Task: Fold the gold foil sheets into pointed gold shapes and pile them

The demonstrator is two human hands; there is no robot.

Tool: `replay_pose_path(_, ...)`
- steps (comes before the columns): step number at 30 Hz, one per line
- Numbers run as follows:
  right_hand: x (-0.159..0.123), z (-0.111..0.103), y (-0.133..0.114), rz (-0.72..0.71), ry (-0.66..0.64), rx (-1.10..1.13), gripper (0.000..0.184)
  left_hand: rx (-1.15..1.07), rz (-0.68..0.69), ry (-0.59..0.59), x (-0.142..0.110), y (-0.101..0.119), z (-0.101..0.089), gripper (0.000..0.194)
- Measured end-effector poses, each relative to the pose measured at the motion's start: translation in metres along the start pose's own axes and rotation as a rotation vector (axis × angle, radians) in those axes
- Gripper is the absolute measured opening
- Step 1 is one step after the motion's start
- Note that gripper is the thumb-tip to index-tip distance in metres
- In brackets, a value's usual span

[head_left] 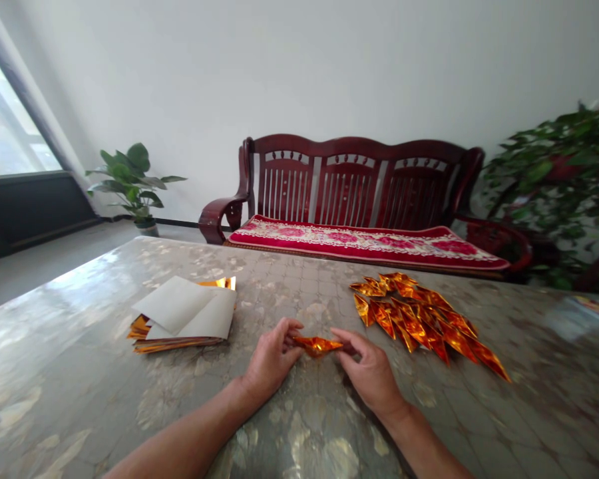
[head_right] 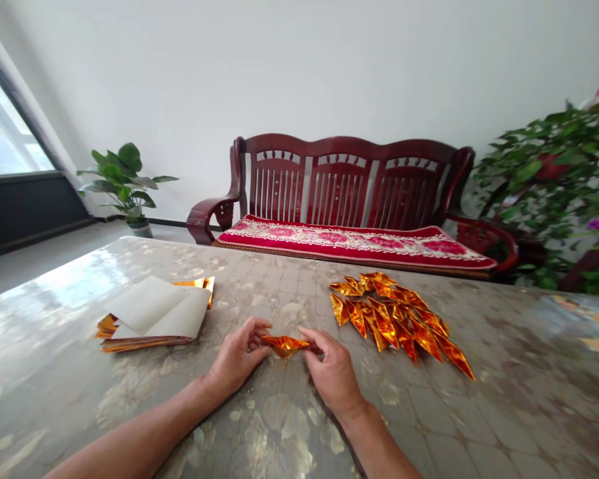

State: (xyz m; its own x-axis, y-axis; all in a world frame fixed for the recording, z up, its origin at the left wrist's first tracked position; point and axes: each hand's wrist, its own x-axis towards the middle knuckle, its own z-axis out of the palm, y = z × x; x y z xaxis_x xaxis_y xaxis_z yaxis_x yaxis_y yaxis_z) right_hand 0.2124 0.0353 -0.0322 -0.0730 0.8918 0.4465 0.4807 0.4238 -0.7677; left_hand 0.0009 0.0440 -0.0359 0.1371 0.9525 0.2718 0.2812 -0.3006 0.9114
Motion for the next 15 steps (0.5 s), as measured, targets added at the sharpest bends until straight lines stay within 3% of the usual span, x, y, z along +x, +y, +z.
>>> replay_pose_path(8, -0.006, -0.008, -0.009, -0.203, -0.034, -0.091, 0.034, 0.066, 0.046, -0.012, -0.003, 0.002, -0.001, 0.033)
replay_pose_path(15, -0.008, -0.013, -0.016, -0.376, -0.141, -0.115, 0.029, 0.216, 0.213, -0.023, -0.006, 0.004, -0.004, 0.025)
